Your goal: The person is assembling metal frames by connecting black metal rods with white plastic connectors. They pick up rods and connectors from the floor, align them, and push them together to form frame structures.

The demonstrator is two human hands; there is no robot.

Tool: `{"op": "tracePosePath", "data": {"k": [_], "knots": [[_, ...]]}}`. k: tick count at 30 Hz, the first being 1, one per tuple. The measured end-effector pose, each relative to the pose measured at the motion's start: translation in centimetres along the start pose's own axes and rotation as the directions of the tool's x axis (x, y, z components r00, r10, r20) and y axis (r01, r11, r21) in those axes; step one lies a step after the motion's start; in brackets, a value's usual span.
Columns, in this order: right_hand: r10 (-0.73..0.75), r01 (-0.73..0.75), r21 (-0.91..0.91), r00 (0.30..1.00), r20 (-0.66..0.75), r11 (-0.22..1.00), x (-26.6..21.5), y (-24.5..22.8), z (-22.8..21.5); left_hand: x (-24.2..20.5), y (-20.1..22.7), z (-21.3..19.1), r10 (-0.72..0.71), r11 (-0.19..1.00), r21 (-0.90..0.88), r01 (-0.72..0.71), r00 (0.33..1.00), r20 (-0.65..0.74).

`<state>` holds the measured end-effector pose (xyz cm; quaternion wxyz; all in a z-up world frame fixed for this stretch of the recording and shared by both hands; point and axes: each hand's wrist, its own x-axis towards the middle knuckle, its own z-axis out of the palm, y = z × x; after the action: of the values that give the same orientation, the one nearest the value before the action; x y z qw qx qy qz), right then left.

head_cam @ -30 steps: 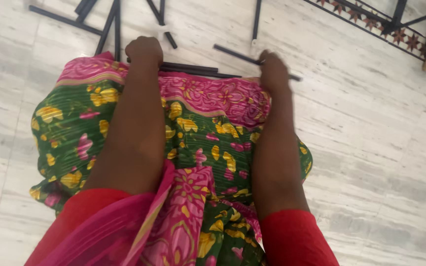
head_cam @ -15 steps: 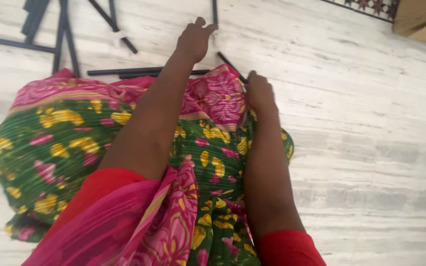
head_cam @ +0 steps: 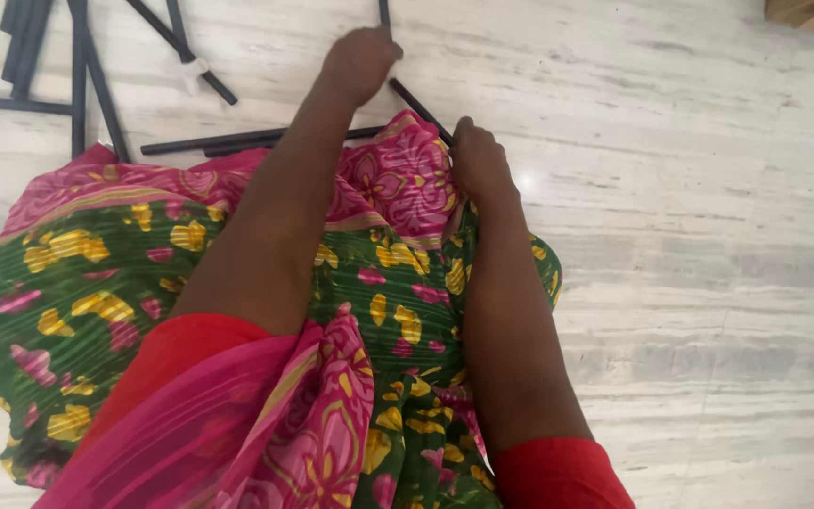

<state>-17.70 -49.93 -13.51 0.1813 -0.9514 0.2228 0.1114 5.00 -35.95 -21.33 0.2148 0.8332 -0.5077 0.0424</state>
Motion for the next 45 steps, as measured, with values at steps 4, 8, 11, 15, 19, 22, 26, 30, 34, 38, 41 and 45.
{"op": "tracePosePath", "data": {"k": [4,8,11,15,19,22,26,30,34,38,41,45], "knots": [[-0.100,0.098,-0.036,0.991,-0.084,0.995,0.0,-0.6,0.8,0.9,-1.4,-0.1,-0.089,0.996,-0.023,0.089,0.996,0.013],[-0.033,0.034,0.011,0.999,-0.029,0.999,0.2,-1.1,0.8,1.2,-1.8,-0.2,-0.120,0.993,-0.007,0.120,0.992,0.022],[0.006,-0.006,0.026,1.000,-0.003,1.000,0.4,-1.3,0.4,1.4,-1.7,0.2,-0.093,0.993,-0.077,0.086,0.991,-0.096],[0.101,-0.104,0.055,0.994,0.053,0.993,0.8,-1.3,-0.1,1.1,-2.0,1.5,-0.157,0.939,-0.342,0.045,0.939,-0.307],[0.097,-0.100,0.053,0.994,0.056,0.994,0.8,-1.1,-0.3,0.5,-2.1,3.0,-0.346,0.863,-0.487,0.136,0.861,-0.373],[0.128,-0.133,0.060,0.988,0.086,0.989,0.8,-1.2,-0.7,0.8,-1.8,3.3,-0.441,0.769,-0.598,0.225,0.865,-0.242],[0.134,-0.140,0.070,0.987,0.091,0.988,0.5,-1.2,-1.2,0.7,-1.5,3.0,-0.384,0.816,-0.551,0.174,0.876,-0.292],[0.116,-0.122,0.059,0.989,0.091,0.991,0.2,-0.9,-0.8,0.8,-1.8,2.9,-0.332,0.856,-0.492,0.156,0.896,-0.294],[0.091,-0.096,0.075,0.993,0.073,0.993,0.2,-0.6,-0.2,1.3,-2.0,3.0,-0.351,0.875,-0.410,0.256,0.921,-0.172],[0.093,-0.097,0.078,0.995,0.048,0.992,0.3,-0.4,0.6,1.3,-1.9,3.4,-0.352,0.870,-0.420,0.258,0.922,-0.163],[0.119,-0.123,0.096,0.992,0.045,0.988,0.4,-0.2,0.9,1.8,-2.0,4.0,-0.369,0.883,-0.348,0.315,0.924,-0.099],[0.155,-0.165,0.152,0.985,0.079,0.975,0.5,0.6,1.7,2.1,-2.3,4.8,-0.353,0.914,-0.241,0.327,0.933,-0.075]]}}
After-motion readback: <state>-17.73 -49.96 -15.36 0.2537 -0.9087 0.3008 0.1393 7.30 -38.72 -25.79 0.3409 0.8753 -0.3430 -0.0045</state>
